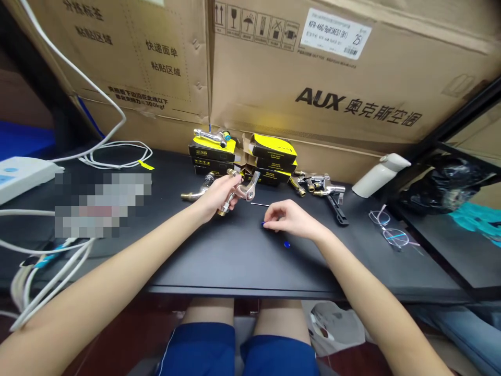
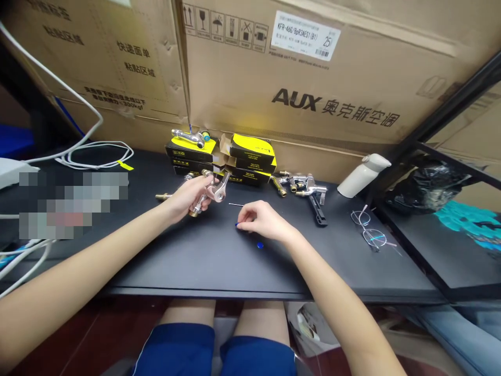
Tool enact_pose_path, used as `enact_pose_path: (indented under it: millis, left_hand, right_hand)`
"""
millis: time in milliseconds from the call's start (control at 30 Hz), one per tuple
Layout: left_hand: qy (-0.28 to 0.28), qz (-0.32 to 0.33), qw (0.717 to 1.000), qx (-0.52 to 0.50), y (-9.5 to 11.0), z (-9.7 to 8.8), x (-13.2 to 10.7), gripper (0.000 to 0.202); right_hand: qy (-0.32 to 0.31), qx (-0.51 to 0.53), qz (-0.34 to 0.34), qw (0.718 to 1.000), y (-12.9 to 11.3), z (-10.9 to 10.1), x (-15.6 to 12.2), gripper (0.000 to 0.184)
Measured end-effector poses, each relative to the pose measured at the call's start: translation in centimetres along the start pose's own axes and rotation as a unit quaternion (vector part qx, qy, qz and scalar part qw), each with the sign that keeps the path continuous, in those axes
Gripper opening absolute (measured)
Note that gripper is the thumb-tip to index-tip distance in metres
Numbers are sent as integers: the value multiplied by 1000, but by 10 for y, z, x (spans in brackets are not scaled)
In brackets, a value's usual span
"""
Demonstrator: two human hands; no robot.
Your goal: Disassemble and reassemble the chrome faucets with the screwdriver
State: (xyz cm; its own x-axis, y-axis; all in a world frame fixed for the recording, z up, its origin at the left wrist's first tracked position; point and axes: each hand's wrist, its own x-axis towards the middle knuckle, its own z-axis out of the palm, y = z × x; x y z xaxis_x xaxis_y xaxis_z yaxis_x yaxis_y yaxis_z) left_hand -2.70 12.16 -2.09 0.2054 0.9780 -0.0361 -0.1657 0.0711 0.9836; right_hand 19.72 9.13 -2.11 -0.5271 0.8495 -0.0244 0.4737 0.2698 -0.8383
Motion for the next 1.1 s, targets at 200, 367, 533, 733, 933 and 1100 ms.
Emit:
enact_pose_path:
  millis: [200, 367, 533, 733, 933, 1100]
  left_hand:
    - [-55, -9, 998, 25, -5, 4, -4, 31]
    - [-90, -30, 996, 0, -9, 10, -10, 29]
    - [-86, -75, 993, -41, -9, 16, -13, 31]
    - [-58, -116, 985, -115, -7, 18, -12, 36]
    - [-85, -106, 988, -68, -8, 11, -7, 40]
    - [-101, 5, 988, 115, -3, -3, 1, 37]
  right_hand:
    - [234, 141, -117, 955, -14, 16, 2, 20]
    - [237, 103, -172, 951, -6, 26, 1, 11]
    - [315, -21, -268, 910, -1, 36, 2, 8]
    - [325, -154, -339, 869, 2, 41, 5, 26]
    - [311, -174, -359, 863, 0, 38, 4, 26]
    - [317, -144, -309, 885, -4, 25, 5, 15]
